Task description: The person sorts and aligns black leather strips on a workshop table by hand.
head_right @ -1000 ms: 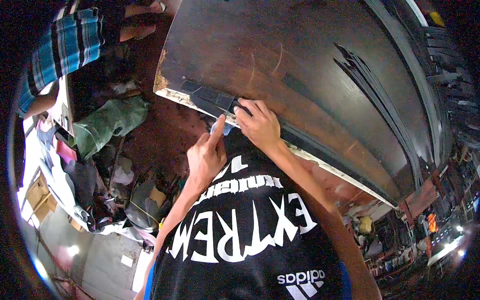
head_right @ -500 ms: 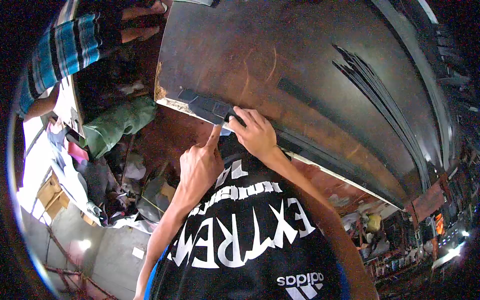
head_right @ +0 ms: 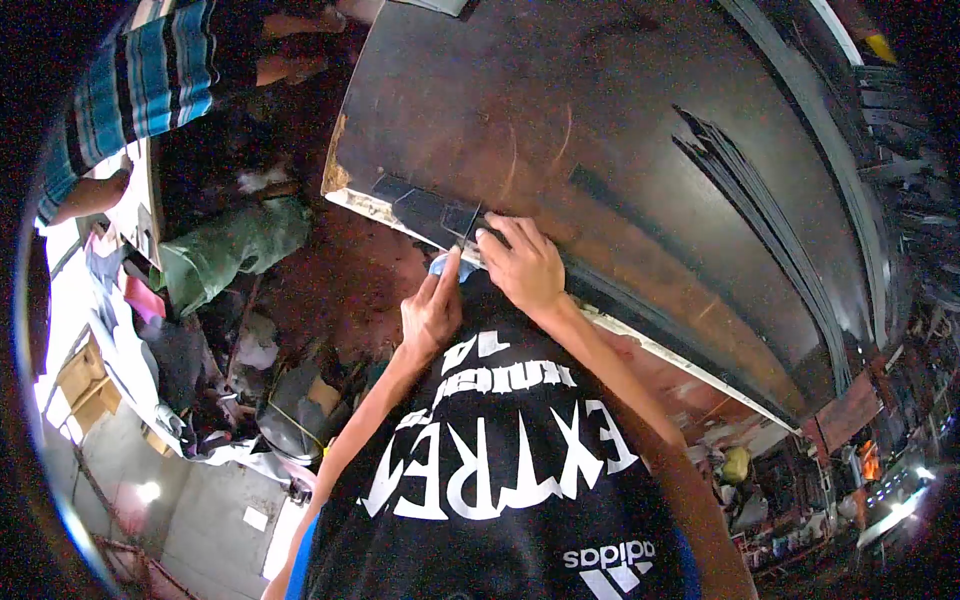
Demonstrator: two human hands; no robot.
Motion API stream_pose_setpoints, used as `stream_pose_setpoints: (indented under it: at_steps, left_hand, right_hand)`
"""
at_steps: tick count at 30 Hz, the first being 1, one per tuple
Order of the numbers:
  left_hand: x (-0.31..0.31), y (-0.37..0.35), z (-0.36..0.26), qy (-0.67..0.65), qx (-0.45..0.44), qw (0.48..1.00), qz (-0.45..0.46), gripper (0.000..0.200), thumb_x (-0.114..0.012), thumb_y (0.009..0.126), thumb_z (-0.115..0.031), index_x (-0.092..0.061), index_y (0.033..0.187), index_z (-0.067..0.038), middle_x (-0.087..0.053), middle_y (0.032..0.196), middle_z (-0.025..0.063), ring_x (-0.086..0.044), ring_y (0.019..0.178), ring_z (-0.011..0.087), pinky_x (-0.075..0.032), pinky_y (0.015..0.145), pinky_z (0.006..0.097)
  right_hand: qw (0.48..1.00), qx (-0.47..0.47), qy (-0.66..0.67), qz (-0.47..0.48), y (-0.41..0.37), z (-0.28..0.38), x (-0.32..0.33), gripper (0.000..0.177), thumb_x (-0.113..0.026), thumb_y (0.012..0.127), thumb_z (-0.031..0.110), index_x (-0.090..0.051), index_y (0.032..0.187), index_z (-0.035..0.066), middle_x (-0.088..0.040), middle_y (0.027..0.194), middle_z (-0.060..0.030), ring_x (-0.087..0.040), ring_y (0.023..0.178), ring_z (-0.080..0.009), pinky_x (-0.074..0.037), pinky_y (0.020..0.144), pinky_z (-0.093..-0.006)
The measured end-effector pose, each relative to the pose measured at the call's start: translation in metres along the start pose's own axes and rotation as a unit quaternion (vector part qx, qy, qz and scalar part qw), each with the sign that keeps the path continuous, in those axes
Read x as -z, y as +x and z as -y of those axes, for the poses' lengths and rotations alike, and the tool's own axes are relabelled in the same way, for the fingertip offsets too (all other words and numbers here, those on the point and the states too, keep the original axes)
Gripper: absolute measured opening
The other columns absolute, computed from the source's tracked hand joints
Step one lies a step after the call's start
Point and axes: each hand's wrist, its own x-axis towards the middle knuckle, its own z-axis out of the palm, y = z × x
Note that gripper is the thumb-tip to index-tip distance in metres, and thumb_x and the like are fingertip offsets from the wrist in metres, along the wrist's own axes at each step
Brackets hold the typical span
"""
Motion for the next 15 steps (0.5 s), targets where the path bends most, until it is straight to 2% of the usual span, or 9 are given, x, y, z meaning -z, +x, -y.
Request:
stream_pose_setpoints:
  at_steps: [2,3,4,5,7,15]
  left_hand:
    - [0.017,0.005,-0.013,0.019,0.038,0.998,0.051,0.063,-0.059,0.085,0.0,-0.048,0.145,-0.017,-0.064,0.082,0.013,-0.062,0.056,0.0323,-0.052,0.048,0.042]
    - [0.026,0.01,-0.021,0.024,0.046,0.997,0.05,0.063,-0.06,0.084,-0.003,-0.048,0.144,-0.018,-0.063,0.075,0.0143,-0.063,0.055,0.0324,-0.051,0.047,0.043]
    - [0.037,0.014,-0.03,0.024,0.046,0.998,0.047,0.063,-0.06,0.084,-0.003,-0.048,0.144,-0.018,-0.063,0.075,0.0143,-0.063,0.055,0.0324,-0.051,0.047,0.043]
    - [0.048,0.017,-0.038,0.043,0.068,0.994,0.077,0.063,-0.06,0.084,-0.005,-0.048,0.144,-0.019,-0.062,0.071,0.0149,-0.063,0.055,0.0324,-0.051,0.047,0.0436]
    - [0.061,0.022,-0.045,0.064,0.094,0.986,0.124,0.062,-0.061,0.083,-0.009,-0.049,0.143,-0.022,-0.061,0.064,0.0168,-0.064,0.055,0.0336,-0.05,0.048,0.0459]
    - [0.083,0.044,-0.06,0.086,0.115,0.969,0.201,0.057,-0.06,0.084,-0.01,-0.051,0.139,-0.021,-0.065,0.071,0.0209,-0.066,0.06,0.0382,-0.052,0.053,0.0488]
  right_hand:
    - [1.0,0.009,0.003,-0.015,0.0,0.001,0.0,0.02,-0.073,0.077,0.014,-0.067,0.096,0.011,-0.066,0.11,-0.003,-0.063,0.096,-0.0221,-0.056,0.071,-0.0332]
    - [1.0,0.007,0.006,-0.017,0.001,0.0,0.0,0.02,-0.073,0.077,0.014,-0.067,0.096,0.011,-0.066,0.11,-0.0031,-0.063,0.095,-0.0221,-0.056,0.071,-0.0333]
    - [1.0,0.005,0.01,-0.019,0.001,0.001,0.0,0.021,-0.073,0.077,0.014,-0.067,0.096,0.011,-0.066,0.111,-0.0032,-0.063,0.095,-0.0221,-0.056,0.071,-0.0333]
    - [0.999,-0.002,0.034,-0.028,0.002,0.002,-0.001,0.024,-0.076,0.072,0.009,-0.067,0.094,0.009,-0.067,0.107,-0.0051,-0.064,0.092,-0.0255,-0.055,0.073,-0.0365]
    - [0.999,0.001,0.031,-0.027,0.002,0.002,-0.001,0.024,-0.077,0.072,0.009,-0.067,0.094,0.009,-0.067,0.107,-0.0049,-0.064,0.092,-0.0254,-0.055,0.073,-0.0364]
    - [0.999,-0.005,0.028,-0.028,0.0,0.001,-0.003,0.024,-0.077,0.073,0.01,-0.066,0.095,0.009,-0.067,0.109,-0.0042,-0.064,0.093,-0.0239,-0.055,0.073,-0.0344]
